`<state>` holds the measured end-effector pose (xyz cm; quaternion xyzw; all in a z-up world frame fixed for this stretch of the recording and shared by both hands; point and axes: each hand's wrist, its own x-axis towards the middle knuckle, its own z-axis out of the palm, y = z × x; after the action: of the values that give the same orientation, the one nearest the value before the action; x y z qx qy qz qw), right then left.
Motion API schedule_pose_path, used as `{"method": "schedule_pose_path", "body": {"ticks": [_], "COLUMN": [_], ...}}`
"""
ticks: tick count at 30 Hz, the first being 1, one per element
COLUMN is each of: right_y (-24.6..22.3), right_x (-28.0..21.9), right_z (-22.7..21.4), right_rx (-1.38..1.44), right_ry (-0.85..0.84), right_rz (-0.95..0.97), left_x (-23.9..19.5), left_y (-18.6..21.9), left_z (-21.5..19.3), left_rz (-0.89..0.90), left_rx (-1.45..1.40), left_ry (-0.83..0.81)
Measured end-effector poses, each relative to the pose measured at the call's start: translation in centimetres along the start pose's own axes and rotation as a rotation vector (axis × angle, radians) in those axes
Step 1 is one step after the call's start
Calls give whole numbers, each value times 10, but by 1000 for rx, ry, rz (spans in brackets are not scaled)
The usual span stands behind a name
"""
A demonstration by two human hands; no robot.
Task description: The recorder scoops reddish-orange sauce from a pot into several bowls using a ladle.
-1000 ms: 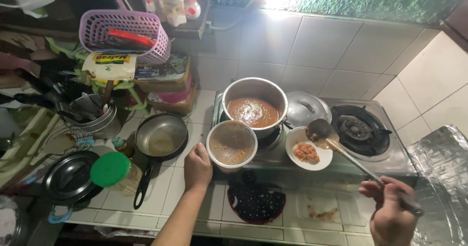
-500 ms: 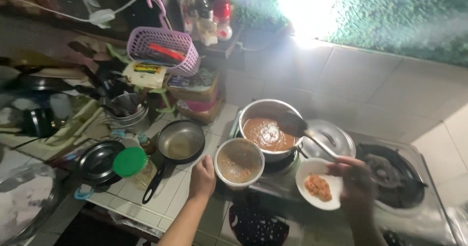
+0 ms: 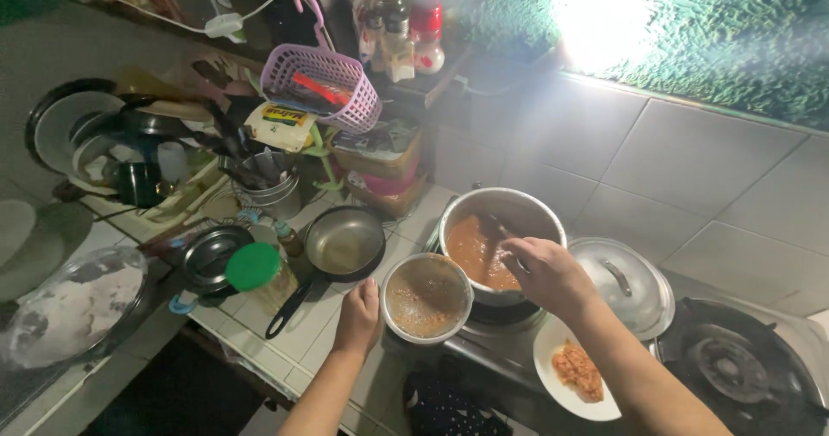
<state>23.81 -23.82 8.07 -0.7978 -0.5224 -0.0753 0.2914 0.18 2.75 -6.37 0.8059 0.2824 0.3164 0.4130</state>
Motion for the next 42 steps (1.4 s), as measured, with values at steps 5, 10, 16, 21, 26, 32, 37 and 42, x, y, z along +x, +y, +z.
{"method": "schedule_pose_path", "body": {"ticks": [5, 10, 16, 21, 26, 32, 37, 42], "right_y": [0, 4, 14, 35, 42, 28, 28, -6], "right_x": [-10, -42, -57, -49, -28, -6, -12, -18], "right_z": [-26, -80, -125, -99, -64, -49, -68, -82], "right_rx": [116, 105, -42, -101, -271, -590, -384, -241], "right_ry": [-133, -284, -509, -570, -438, -284, -246, -208], "right_rz": [-176, -142, -122, -246, -446, -509, -243, 452], "left_x": [-9, -10, -5, 4, 7, 10, 12, 18], "left_y": [47, 45, 38, 49, 59, 50, 46, 53], "left_z": [-13, -12, -8, -13, -17, -13, -12, -16], "left_rz": [-153, -163, -149, -138, -168, -111, -90, -71], "left_rx": [95, 46, 9, -26, -61, -41, -34, -39], "left_ry": [-23, 7, -17, -94, -151, -157, -192, -262]}}
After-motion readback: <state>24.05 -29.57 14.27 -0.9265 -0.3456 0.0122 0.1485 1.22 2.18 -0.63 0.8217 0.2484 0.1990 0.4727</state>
